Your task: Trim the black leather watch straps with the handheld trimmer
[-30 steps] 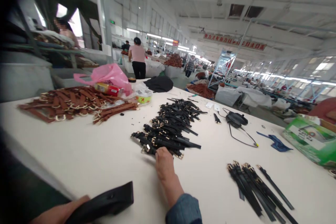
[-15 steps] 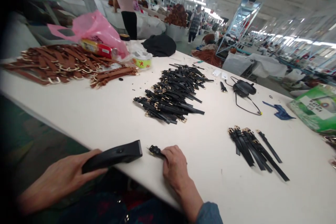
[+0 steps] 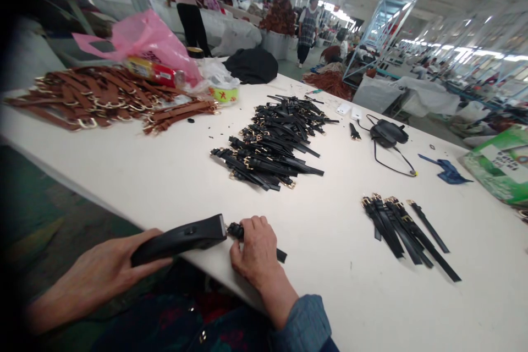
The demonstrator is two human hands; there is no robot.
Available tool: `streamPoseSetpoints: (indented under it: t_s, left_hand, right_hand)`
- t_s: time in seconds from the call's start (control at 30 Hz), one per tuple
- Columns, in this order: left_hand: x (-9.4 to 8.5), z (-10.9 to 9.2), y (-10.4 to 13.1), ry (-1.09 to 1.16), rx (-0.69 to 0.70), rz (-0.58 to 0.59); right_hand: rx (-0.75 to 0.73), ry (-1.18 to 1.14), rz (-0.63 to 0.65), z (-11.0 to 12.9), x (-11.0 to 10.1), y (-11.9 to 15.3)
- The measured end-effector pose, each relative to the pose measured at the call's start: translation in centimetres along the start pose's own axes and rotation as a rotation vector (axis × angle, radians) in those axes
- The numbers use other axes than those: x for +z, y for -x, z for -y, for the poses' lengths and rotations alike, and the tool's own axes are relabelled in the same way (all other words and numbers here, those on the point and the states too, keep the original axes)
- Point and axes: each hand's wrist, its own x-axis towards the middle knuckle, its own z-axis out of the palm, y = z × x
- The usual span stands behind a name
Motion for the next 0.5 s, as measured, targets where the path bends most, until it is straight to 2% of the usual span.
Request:
streamPoseSetpoints:
  t_s: [0.2,0.37,0.5]
  left_hand:
    - [-0.2,0.2,0.0,-0.019,-0.018,0.041]
    - [-0.7,0.3,0.5,-0.006,-0.037,0.026]
    - [-1.1,0.4,0.8,0.000,-0.041,0.013]
  right_hand:
    - [0.101,0.109,-0.008,0.6,0.6,-0.8]
    - [0.197,0.014,0.034,1.1,-0.4,-1.6]
    - [0.181,-0.119,0.006,1.5,-1.0,-1.9]
